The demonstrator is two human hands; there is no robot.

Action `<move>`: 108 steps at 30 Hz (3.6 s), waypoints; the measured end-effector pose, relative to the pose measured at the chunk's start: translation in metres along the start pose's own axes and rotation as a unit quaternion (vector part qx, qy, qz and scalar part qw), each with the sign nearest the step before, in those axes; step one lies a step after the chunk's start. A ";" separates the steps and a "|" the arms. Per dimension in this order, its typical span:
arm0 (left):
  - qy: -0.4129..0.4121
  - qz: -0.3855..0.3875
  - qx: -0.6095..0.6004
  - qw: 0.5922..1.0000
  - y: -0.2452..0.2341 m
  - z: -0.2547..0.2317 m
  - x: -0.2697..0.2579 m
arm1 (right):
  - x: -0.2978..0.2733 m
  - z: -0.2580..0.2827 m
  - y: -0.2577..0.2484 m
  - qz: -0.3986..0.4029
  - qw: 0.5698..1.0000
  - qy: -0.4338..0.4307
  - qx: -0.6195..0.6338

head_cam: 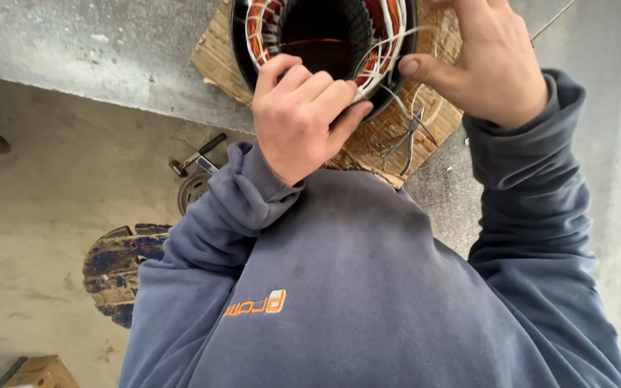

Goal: The person ties white string around the copper windings of a motor stator to secure the coils. They use their hands to wrap and knot the string, and briefly use pliers to cut the string. The task is performed on a workbench in a workshop setting.

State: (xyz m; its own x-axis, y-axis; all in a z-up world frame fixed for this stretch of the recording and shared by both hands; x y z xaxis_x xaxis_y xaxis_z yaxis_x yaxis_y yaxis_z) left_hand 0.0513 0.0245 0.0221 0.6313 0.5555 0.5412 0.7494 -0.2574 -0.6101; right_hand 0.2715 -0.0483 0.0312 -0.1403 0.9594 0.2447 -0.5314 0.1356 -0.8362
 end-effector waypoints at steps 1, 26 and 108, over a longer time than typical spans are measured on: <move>0.003 -0.003 -0.008 1.000 -0.002 0.000 0.001 | 0.002 -0.001 -0.002 -0.011 0.998 0.065 0.004; -0.005 -0.033 0.032 0.999 0.003 -0.003 0.000 | 0.048 0.079 -0.027 -0.197 0.916 -0.107 0.334; 0.257 -0.117 0.136 0.950 -0.008 0.029 -0.043 | -0.050 0.137 0.005 0.017 0.896 -0.139 0.423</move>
State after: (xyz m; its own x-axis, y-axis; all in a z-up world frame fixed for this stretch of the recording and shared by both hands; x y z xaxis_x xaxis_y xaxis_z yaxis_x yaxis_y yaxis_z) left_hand 0.0123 0.0256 -0.0135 0.5208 0.0941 0.8485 0.8458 0.0777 -0.5278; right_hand 0.1612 -0.1295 0.0816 -0.3078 0.8453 0.4368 -0.9491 -0.2401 -0.2041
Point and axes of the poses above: each hand's wrist, its own x-axis towards the middle knuckle, its own y-axis out of the palm, z = x × y, the point moved 5 cm from there along x, towards the middle knuckle, and after that the axes turned 5 degrees about -z, right-handed, at the moved point
